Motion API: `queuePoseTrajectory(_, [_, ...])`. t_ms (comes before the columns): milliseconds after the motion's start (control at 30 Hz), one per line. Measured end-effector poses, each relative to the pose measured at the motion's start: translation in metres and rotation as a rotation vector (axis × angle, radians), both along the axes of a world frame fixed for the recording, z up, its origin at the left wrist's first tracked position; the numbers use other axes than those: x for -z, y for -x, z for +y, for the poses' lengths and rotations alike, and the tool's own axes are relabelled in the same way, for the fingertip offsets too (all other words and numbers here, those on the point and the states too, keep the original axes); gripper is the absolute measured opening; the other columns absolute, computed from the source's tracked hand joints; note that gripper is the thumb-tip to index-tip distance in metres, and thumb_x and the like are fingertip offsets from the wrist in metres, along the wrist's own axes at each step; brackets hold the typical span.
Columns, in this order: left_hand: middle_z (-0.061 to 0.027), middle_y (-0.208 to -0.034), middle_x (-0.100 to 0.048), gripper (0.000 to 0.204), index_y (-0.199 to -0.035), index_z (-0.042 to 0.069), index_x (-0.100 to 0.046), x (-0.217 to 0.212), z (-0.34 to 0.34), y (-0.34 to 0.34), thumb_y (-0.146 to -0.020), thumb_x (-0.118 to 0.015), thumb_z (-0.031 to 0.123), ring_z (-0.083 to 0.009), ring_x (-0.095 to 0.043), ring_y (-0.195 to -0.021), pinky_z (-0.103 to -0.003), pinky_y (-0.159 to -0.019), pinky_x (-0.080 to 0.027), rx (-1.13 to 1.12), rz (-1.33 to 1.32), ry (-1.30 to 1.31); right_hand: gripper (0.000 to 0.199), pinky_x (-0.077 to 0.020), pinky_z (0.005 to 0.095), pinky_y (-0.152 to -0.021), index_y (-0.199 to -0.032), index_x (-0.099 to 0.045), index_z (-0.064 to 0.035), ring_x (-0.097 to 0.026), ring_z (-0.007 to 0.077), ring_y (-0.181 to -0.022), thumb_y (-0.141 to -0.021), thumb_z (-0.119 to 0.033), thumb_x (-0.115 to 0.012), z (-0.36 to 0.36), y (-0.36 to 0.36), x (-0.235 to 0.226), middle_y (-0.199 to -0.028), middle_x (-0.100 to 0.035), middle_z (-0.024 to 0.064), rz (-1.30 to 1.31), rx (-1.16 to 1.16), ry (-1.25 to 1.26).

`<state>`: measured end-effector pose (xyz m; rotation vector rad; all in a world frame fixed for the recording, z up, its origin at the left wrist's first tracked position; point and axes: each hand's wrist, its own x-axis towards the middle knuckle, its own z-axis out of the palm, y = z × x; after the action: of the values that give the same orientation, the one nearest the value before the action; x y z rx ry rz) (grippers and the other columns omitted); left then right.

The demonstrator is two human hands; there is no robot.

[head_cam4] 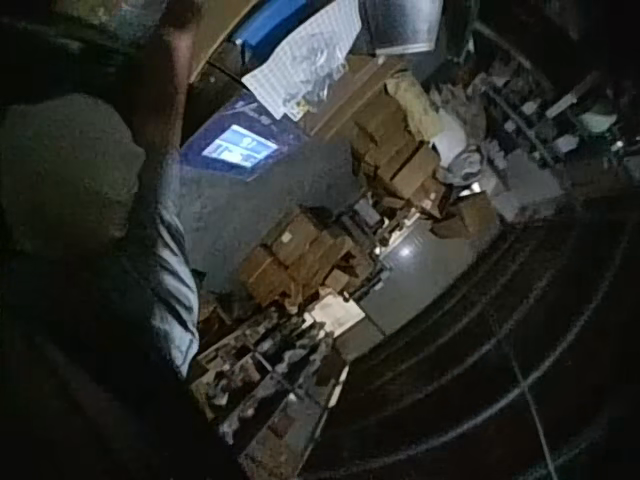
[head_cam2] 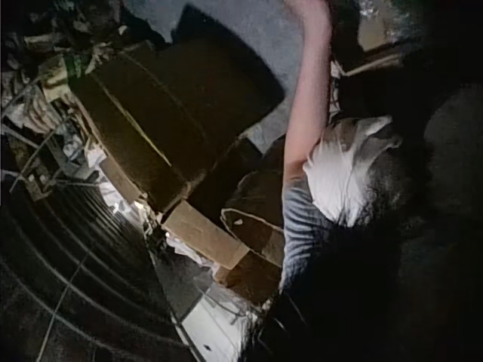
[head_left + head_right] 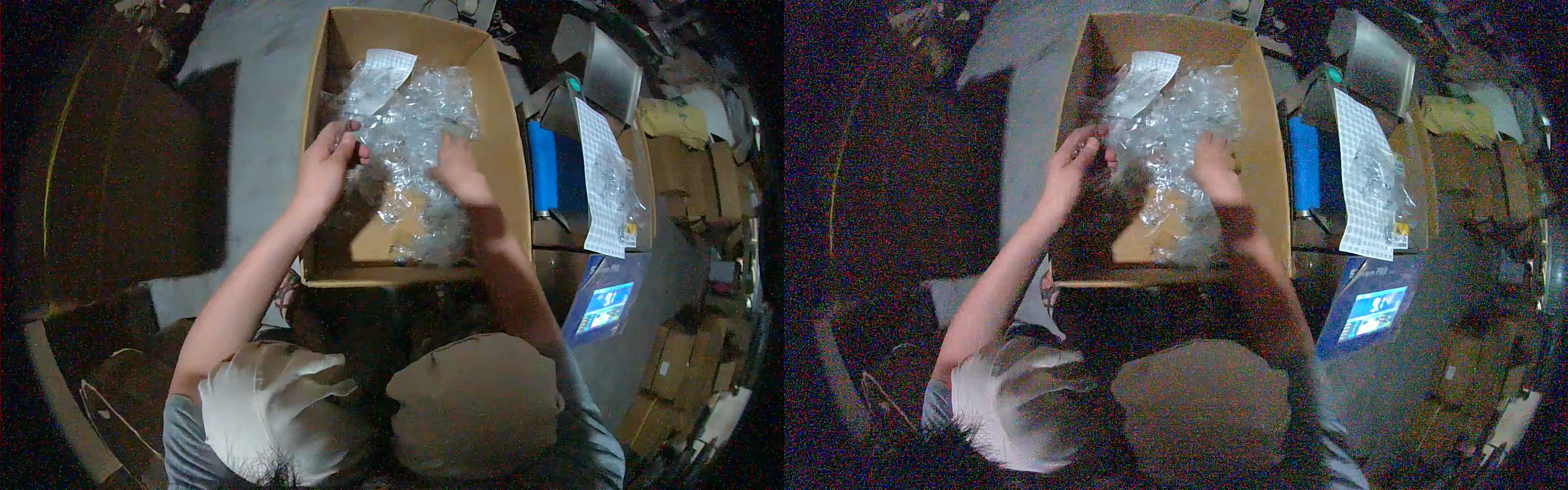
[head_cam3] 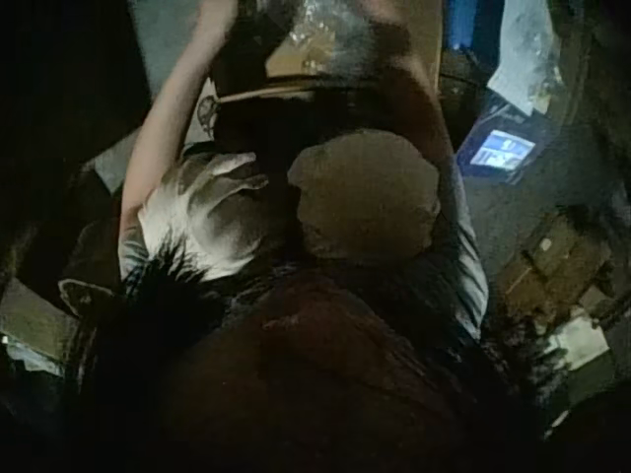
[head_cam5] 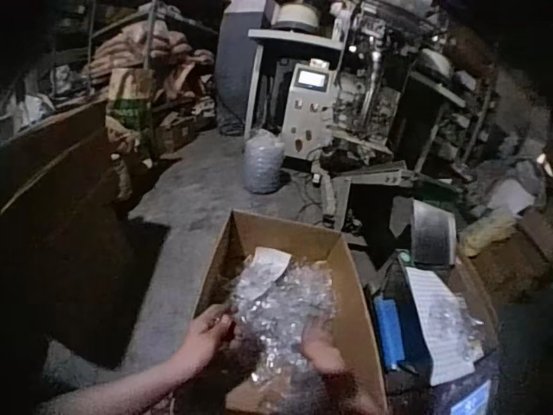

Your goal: The person sorts small metal hardware parts into individual plastic bags by hand, checking each part before bagging it.

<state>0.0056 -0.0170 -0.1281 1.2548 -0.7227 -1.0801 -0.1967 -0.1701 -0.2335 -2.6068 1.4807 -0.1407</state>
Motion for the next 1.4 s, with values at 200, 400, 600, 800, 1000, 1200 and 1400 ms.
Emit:
queuePoseTrajectory(200, [-0.0057,-0.085,-0.063,0.024,-0.115,0.000,-0.057,-0.007,0.008,-0.005,-0.101,-0.047,0.016,-0.0134,-0.061,-0.080,-0.028,-0.078,-0.049,0.111,-0.127,-0.102,0.027,-0.0510,0.0422,-0.080,-0.100,-0.067,0.0004,-0.067,0.0335,-0.087,-0.076,-0.012,-0.064,-0.023,0.030,-0.012,-0.089,-0.069,0.0158,-0.163,0.054,-0.187])
queuePoseTrajectory(400, [-0.0073,-0.092,-0.065,0.033,-0.114,0.000,-0.059,-0.008,0.004,-0.005,-0.098,-0.054,0.028,-0.0147,-0.061,-0.088,-0.029,-0.081,-0.048,0.121,-0.176,-0.180,0.040,-0.0502,0.0272,-0.081,-0.113,-0.066,-0.0041,-0.063,0.0144,-0.089,-0.074,0.003,-0.061,-0.007,0.017,-0.090,-0.109,-0.069,0.0078,-1.075,-0.052,-0.649])
queuePoseTrajectory(600, [-0.0095,-0.114,-0.062,0.060,-0.126,0.003,-0.056,-0.036,0.008,-0.006,-0.092,-0.057,0.053,-0.0176,-0.060,-0.100,-0.031,-0.085,-0.049,0.153,-0.005,-0.275,0.056,-0.0502,0.0301,-0.090,-0.129,-0.054,-0.0022,-0.063,0.0162,-0.098,-0.074,0.003,-0.064,0.043,-0.009,-0.141,-0.119,-0.064,0.0137,-1.289,-0.178,-0.894])
queuePoseTrajectory(800, [-0.0084,-0.115,-0.062,0.052,-0.127,0.004,-0.054,-0.055,0.011,-0.008,-0.094,-0.057,0.044,-0.0194,-0.063,-0.099,-0.036,-0.077,-0.059,0.340,0.418,-0.272,0.062,-0.0510,0.0326,-0.090,-0.136,-0.048,-0.0032,-0.063,0.0201,-0.101,-0.077,0.004,-0.064,0.057,-0.019,-0.148,-0.119,-0.064,0.0167,-1.441,-0.229,-0.943])
queuePoseTrajectory(1000, [-0.0090,-0.113,-0.063,0.037,-0.124,0.003,-0.055,-0.036,0.009,-0.012,-0.096,-0.056,0.028,-0.0211,-0.065,-0.097,-0.038,-0.077,-0.060,0.257,0.327,-0.149,0.058,-0.0487,0.0327,-0.092,-0.139,-0.044,-0.0016,-0.063,0.0227,-0.103,-0.084,0.000,-0.060,0.055,-0.017,-0.152,-0.116,-0.064,0.0179,-1.464,0.077,-0.903])
queuePoseTrajectory(1200, [-0.0108,-0.116,-0.062,0.037,-0.127,0.003,-0.052,-0.036,0.010,-0.009,-0.099,-0.050,0.028,-0.0240,-0.064,-0.101,-0.042,-0.081,-0.059,0.150,0.408,-0.106,0.056,-0.0428,0.0347,-0.099,-0.137,-0.043,0.0037,-0.061,0.0265,-0.108,-0.084,-0.001,-0.058,0.046,-0.003,-0.143,-0.116,-0.064,0.0211,-1.577,0.026,-0.817])
queuePoseTrajectory(1400, [-0.0121,-0.122,-0.059,0.040,-0.133,0.004,-0.048,-0.035,0.011,-0.013,-0.102,-0.043,0.029,-0.0252,-0.062,-0.105,-0.044,-0.083,-0.059,0.154,0.449,-0.049,0.045,-0.0413,0.0346,-0.101,-0.127,-0.047,0.0098,-0.060,0.0265,-0.110,-0.086,-0.003,-0.058,0.058,-0.011,-0.148,-0.116,-0.064,0.0209,-1.619,0.048,-0.928])
